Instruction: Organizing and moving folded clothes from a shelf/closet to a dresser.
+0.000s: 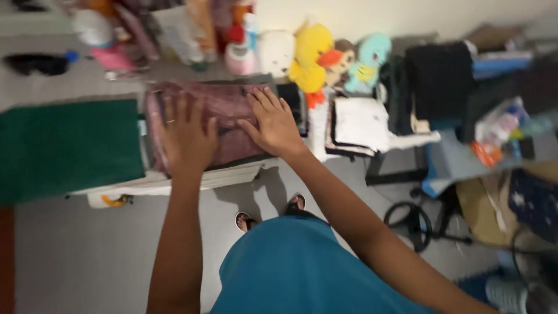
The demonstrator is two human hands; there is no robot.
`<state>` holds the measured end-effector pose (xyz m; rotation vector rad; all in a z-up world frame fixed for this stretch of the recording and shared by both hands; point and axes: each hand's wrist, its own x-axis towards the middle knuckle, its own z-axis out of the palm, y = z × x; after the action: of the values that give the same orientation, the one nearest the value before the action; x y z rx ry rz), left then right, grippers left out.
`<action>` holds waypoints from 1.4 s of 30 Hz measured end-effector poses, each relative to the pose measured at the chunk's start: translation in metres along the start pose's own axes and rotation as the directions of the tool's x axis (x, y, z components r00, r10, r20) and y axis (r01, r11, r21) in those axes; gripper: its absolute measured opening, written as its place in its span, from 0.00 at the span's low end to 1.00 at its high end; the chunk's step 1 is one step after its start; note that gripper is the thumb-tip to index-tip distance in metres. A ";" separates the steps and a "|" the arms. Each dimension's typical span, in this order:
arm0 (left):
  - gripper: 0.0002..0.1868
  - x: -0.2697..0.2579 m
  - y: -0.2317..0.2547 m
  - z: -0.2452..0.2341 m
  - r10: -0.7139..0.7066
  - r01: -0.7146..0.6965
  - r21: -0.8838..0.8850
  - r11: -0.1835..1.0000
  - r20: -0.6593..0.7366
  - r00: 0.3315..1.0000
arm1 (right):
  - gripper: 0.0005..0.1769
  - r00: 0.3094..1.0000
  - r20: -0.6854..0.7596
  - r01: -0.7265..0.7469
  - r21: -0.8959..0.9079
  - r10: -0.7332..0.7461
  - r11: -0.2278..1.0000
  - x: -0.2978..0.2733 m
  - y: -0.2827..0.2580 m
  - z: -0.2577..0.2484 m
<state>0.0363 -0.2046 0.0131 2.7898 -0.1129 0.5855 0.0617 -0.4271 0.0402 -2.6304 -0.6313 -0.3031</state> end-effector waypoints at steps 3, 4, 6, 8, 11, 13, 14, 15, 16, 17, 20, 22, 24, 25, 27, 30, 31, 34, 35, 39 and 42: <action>0.29 -0.003 0.001 -0.005 0.014 -0.015 -0.040 0.999 -0.028 1.000 | 0.36 0.999 0.010 -0.045 0.104 0.044 0.994 -0.011 0.029 -0.003; 0.29 0.002 0.003 -0.004 0.034 -0.035 -0.044 0.998 -0.034 0.999 | 0.36 0.998 -0.007 -0.054 0.098 0.055 0.994 -0.014 0.035 -0.012; 0.26 0.001 0.006 -0.002 0.039 -0.036 0.025 0.999 -0.090 0.995 | 0.33 0.996 0.007 -0.092 0.222 0.093 0.971 -0.029 0.044 -0.026; 0.22 0.010 0.035 -0.020 0.057 -0.068 -0.195 0.979 -0.063 0.996 | 0.31 0.987 0.002 -0.154 0.344 0.163 0.926 -0.044 0.051 -0.039; 0.16 0.016 0.080 -0.029 0.142 -0.155 -0.459 0.875 -0.062 0.988 | 0.27 0.961 -0.006 -0.214 0.615 0.276 0.759 -0.073 0.075 -0.042; 0.14 0.016 0.112 -0.023 0.213 -0.228 -0.519 0.824 -0.088 0.973 | 0.26 0.942 -0.011 -0.215 0.745 0.334 0.631 -0.094 0.092 -0.047; 0.13 0.014 0.126 -0.018 0.209 -0.205 -0.584 0.786 -0.061 0.976 | 0.25 0.923 -0.012 -0.239 0.764 0.384 0.600 -0.104 0.098 -0.053; 0.12 0.011 0.142 -0.013 0.205 -0.175 -0.646 0.743 -0.030 0.978 | 0.23 0.901 -0.009 -0.265 0.780 0.433 0.567 -0.116 0.105 -0.059; 0.12 0.008 0.152 -0.008 0.213 -0.176 -0.653 0.736 -0.023 0.977 | 0.23 0.895 -0.009 -0.274 0.778 0.445 0.566 -0.125 0.109 -0.068; 0.11 0.007 0.164 -0.003 0.214 -0.118 -0.784 0.610 0.019 0.977 | 0.23 0.867 -0.018 -0.317 0.752 0.499 0.578 -0.132 0.114 -0.077; 0.10 0.003 0.197 0.011 0.225 -0.001 -0.897 0.443 0.110 0.968 | 0.23 0.804 -0.030 -0.378 0.745 0.594 0.550 -0.159 0.140 -0.096; 0.10 0.001 0.217 0.023 0.225 0.041 -0.902 0.431 0.152 0.963 | 0.23 0.778 -0.032 -0.382 0.769 0.628 0.513 -0.173 0.164 -0.105; 0.09 -0.002 0.238 0.037 0.197 0.119 -0.873 0.473 0.236 0.952 | 0.23 0.743 -0.052 -0.408 0.755 0.667 0.513 -0.189 0.191 -0.114; 0.09 -0.004 0.250 0.045 0.194 0.119 -0.869 0.480 0.238 0.952 | 0.23 0.745 -0.048 -0.405 0.760 0.665 0.509 -0.197 0.210 -0.113; 0.10 -0.005 0.275 0.063 0.179 0.210 -0.854 0.475 0.328 0.927 | 0.22 0.706 -0.056 -0.378 0.813 0.706 0.442 -0.213 0.253 -0.112; 0.11 -0.008 0.319 0.096 0.237 0.206 -0.861 0.466 0.345 0.908 | 0.23 0.657 0.012 -0.391 0.860 0.753 0.327 -0.228 0.304 -0.122; 0.11 -0.009 0.333 0.111 0.223 0.208 -0.857 0.471 0.344 0.912 | 0.23 0.667 0.020 -0.390 0.861 0.745 0.326 -0.232 0.323 -0.125; 0.12 -0.014 0.379 0.150 0.231 0.206 -0.869 0.450 0.336 0.913 | 0.22 0.639 0.034 -0.410 0.860 0.768 0.303 -0.249 0.377 -0.131; 0.13 -0.010 0.396 0.161 0.220 0.256 -0.871 0.420 0.372 0.902 | 0.21 0.611 0.038 -0.437 0.849 0.791 0.297 -0.251 0.399 -0.131; 0.14 0.002 0.451 0.187 0.183 0.253 -0.855 0.454 0.367 0.912 | 0.19 0.607 0.004 -0.487 0.792 0.795 0.368 -0.255 0.455 -0.146; 0.15 0.002 0.473 0.233 0.146 0.368 -0.849 0.380 0.448 0.882 | 0.21 0.593 -0.014 -0.462 0.813 0.805 0.355 -0.266 0.496 -0.138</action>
<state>0.0634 -0.7257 -0.0660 1.6831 -0.2489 -0.2149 0.0491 -0.9920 -0.0876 -1.6763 0.4473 -0.2553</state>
